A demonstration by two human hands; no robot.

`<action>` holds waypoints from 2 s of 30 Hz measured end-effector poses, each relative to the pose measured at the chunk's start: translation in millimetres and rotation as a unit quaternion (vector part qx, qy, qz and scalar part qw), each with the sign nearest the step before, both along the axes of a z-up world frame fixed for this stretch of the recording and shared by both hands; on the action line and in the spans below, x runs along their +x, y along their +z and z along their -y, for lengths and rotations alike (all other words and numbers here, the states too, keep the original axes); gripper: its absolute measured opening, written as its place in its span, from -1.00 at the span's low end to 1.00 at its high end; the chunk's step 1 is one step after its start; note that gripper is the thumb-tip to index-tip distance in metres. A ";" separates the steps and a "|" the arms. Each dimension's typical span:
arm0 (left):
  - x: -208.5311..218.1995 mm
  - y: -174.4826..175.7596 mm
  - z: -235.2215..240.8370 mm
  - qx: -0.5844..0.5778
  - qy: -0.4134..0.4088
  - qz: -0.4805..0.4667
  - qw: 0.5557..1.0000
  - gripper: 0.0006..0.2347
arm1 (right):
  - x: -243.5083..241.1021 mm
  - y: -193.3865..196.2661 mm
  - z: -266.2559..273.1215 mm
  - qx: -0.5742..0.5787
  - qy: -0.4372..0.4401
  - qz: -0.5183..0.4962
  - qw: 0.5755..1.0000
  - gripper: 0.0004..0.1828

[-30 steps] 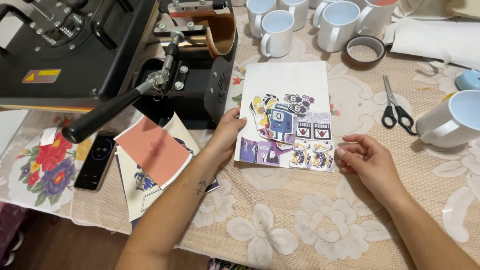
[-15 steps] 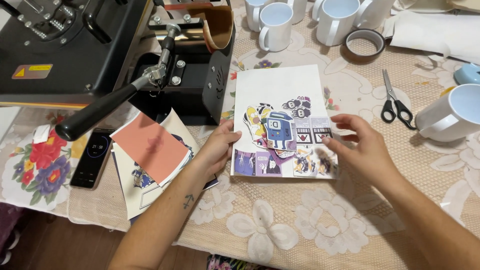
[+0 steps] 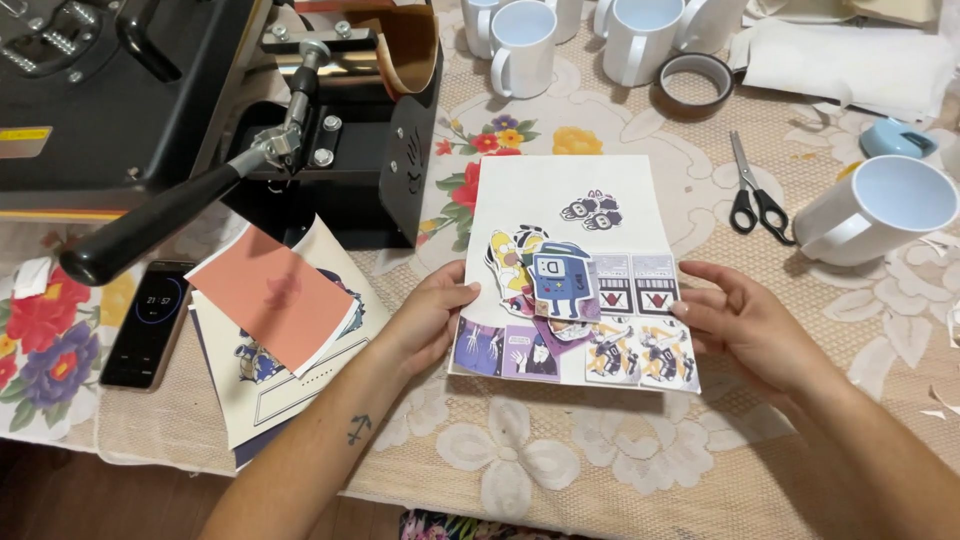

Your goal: The person is peeling various small decorative stickers from a sheet and carefully arranging them on a paper template, occasionally using scissors to trim them.

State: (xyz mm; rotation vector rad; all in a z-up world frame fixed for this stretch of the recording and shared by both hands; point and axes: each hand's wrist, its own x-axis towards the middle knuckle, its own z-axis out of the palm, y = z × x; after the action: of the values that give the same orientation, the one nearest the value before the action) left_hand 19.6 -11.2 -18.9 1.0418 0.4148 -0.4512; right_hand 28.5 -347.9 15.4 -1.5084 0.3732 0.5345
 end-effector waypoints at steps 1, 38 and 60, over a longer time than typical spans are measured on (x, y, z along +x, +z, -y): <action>-2.8 7.1 5.1 -0.002 -0.002 0.000 1.000 -0.66 | -6.7 7.9 -1.4 -0.002 -0.002 0.000 1.000 -0.31; 16.4 44.3 26.1 0.181 -0.070 0.082 0.978 -0.35 | 121.7 28.3 -64.9 -0.478 0.406 0.223 0.747 -0.58; -28.9 53.9 27.3 0.030 -0.035 0.021 0.999 -0.30 | -24.8 6.3 -46.0 -0.470 0.358 0.360 0.722 -0.50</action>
State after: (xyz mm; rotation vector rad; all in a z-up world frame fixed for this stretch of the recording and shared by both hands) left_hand -9.3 -38.5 35.0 1.1250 0.3572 -0.4813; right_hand 3.8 -301.9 21.8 -2.7320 -0.7292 0.2758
